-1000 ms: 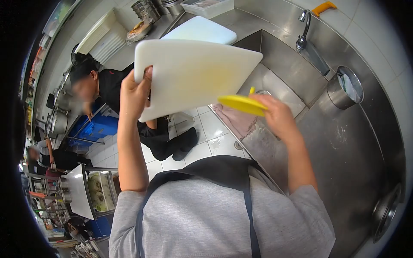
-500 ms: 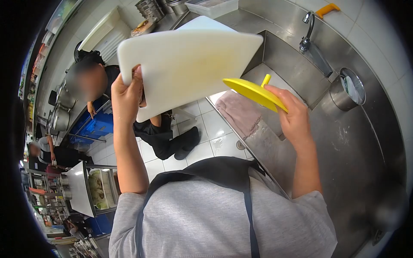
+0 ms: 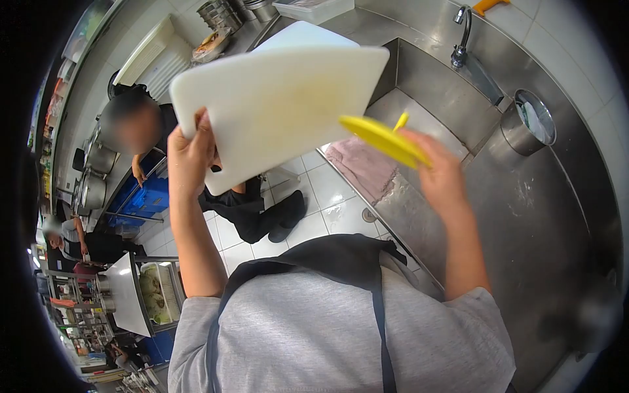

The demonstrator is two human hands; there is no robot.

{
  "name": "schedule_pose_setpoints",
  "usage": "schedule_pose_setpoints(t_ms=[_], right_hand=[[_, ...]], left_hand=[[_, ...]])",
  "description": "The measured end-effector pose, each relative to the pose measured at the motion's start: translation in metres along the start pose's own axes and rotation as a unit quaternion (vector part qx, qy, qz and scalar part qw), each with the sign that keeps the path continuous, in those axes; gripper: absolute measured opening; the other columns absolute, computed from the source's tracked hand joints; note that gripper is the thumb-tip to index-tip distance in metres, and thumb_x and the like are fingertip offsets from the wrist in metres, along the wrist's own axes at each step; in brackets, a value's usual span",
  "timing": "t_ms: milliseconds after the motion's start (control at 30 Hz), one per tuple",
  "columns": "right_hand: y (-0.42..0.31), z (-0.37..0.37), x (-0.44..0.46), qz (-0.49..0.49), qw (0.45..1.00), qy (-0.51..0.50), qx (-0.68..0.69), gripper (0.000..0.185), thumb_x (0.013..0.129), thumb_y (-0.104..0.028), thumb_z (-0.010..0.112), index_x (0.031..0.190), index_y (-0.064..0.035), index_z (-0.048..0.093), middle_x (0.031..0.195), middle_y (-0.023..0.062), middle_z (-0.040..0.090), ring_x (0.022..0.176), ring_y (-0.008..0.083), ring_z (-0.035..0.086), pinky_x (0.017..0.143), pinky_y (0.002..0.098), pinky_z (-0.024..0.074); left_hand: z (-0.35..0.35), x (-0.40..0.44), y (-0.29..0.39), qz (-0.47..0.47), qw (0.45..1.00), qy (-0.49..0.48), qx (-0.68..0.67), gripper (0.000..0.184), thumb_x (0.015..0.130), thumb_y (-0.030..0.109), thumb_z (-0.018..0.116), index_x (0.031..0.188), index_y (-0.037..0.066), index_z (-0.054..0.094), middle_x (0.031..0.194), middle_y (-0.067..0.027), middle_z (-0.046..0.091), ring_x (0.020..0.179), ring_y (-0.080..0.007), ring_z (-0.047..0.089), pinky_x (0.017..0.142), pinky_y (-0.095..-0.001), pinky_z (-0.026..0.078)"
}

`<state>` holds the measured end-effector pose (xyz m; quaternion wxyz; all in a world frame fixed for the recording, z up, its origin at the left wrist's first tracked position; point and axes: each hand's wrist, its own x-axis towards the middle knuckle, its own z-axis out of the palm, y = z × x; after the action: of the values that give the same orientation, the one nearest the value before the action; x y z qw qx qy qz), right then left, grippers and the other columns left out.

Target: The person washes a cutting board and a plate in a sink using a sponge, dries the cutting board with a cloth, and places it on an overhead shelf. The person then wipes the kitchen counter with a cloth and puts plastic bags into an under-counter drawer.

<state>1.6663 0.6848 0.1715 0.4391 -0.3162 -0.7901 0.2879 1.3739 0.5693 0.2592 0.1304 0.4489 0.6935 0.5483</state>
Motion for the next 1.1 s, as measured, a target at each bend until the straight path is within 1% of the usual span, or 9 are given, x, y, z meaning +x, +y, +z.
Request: schedule_pose_setpoints(t_ms=[67, 333, 400, 433, 467, 633, 767, 900, 1100], right_hand=[[0.038, 0.03, -0.022, 0.048, 0.98, -0.149, -0.12, 0.037, 0.068, 0.007, 0.042, 0.1, -0.0075, 0.055, 0.1, 0.0118, 0.056, 0.091, 0.0285, 0.053, 0.079, 0.0329, 0.0423], [-0.024, -0.013, 0.016, -0.008, 0.996, -0.048, -0.069, 0.024, 0.075, 0.003, 0.046, 0.097, 0.0019, 0.054, 0.097, 0.0168, 0.056, 0.091, 0.0307, 0.053, 0.08, 0.0306, 0.0397], [0.002, 0.005, 0.01, -0.018, 0.986, -0.112, -0.125, 0.021, 0.075, 0.001, 0.048, 0.095, 0.0028, 0.053, 0.095, 0.0182, 0.055, 0.089, 0.0323, 0.053, 0.078, 0.0318, 0.0403], [0.023, 0.018, 0.002, -0.009, 0.98, -0.156, -0.126, 0.024, 0.072, 0.003, 0.047, 0.095, 0.002, 0.054, 0.094, 0.0187, 0.055, 0.087, 0.033, 0.052, 0.076, 0.0331, 0.0405], [0.037, 0.031, -0.005, -0.001, 0.971, -0.2, -0.131, 0.027, 0.07, 0.005, 0.046, 0.095, 0.0013, 0.054, 0.093, 0.0192, 0.054, 0.085, 0.0338, 0.052, 0.074, 0.0344, 0.0408], [-0.034, 0.006, 0.026, 0.046, 0.942, -0.313, -0.109, 0.017, 0.071, 0.001, 0.049, 0.087, 0.0022, 0.054, 0.077, 0.019, 0.056, 0.071, 0.0338, 0.054, 0.064, 0.0333, 0.0418], [-0.067, 0.033, 0.041, 0.021, 0.9, -0.435, -0.018, 0.017, 0.069, -0.003, 0.052, 0.085, 0.0016, 0.055, 0.071, 0.0177, 0.056, 0.067, 0.0324, 0.054, 0.061, 0.0319, 0.0418], [-0.067, 0.128, 0.022, -0.076, 0.802, -0.578, -0.128, 0.02, 0.069, -0.01, 0.052, 0.088, -0.0044, 0.057, 0.078, 0.0159, 0.058, 0.073, 0.0313, 0.056, 0.063, 0.0344, 0.0432], [0.045, 0.308, -0.083, 0.012, 0.681, -0.682, -0.267, 0.027, 0.069, -0.013, 0.048, 0.093, -0.0078, 0.059, 0.091, 0.0168, 0.059, 0.086, 0.0303, 0.057, 0.072, 0.0374, 0.045]], left_hand=[[0.005, -0.003, -0.012, -0.044, 0.996, -0.045, 0.06, 0.022, 0.085, 0.02, 0.049, 0.09, 0.0, 0.058, 0.052, 0.0045, 0.039, 0.049, -0.0022, 0.033, 0.044, -0.0197, 0.028], [-0.009, -0.008, 0.022, 0.019, 1.0, 0.007, -0.003, 0.02, 0.084, 0.017, 0.05, 0.085, -0.002, 0.057, 0.064, -0.0021, 0.055, 0.059, -0.0063, 0.047, 0.053, -0.0225, 0.04], [-0.009, -0.009, 0.021, -0.025, 0.995, -0.063, 0.076, 0.016, 0.082, 0.012, 0.049, 0.089, -0.001, 0.056, 0.069, -0.0103, 0.058, 0.064, -0.0124, 0.054, 0.059, -0.0279, 0.044], [0.001, -0.011, -0.007, 0.098, 0.992, -0.045, 0.058, 0.018, 0.083, 0.017, 0.05, 0.081, 0.001, 0.056, 0.058, -0.003, 0.054, 0.053, -0.0087, 0.05, 0.048, -0.0255, 0.041], [0.009, -0.012, -0.023, 0.119, 0.991, -0.058, 0.028, 0.016, 0.082, 0.014, 0.05, 0.087, 0.0, 0.056, 0.067, -0.0066, 0.058, 0.064, -0.0109, 0.053, 0.059, -0.0282, 0.044], [-0.028, -0.048, -0.013, 0.085, 0.996, -0.023, 0.0, 0.018, 0.078, 0.006, 0.051, 0.095, 0.0, 0.053, 0.072, -0.0136, 0.059, 0.068, -0.0173, 0.059, 0.062, -0.0277, 0.045], [-0.109, -0.098, 0.015, 0.016, 0.998, -0.007, 0.068, 0.021, 0.076, 0.004, 0.052, 0.097, 0.002, 0.054, 0.075, -0.0132, 0.06, 0.071, -0.0206, 0.061, 0.062, -0.0274, 0.045], [-0.174, -0.173, 0.007, -0.028, 0.988, 0.03, 0.152, 0.023, 0.071, 0.002, 0.054, 0.094, 0.005, 0.055, 0.074, -0.0121, 0.061, 0.07, -0.0237, 0.061, 0.06, -0.0295, 0.046], [-0.212, -0.31, -0.118, -0.321, 0.843, 0.079, 0.424, 0.018, 0.069, 0.012, 0.055, 0.086, 0.01, 0.049, 0.071, -0.0106, 0.06, 0.069, -0.0298, 0.058, 0.058, -0.039, 0.046]])
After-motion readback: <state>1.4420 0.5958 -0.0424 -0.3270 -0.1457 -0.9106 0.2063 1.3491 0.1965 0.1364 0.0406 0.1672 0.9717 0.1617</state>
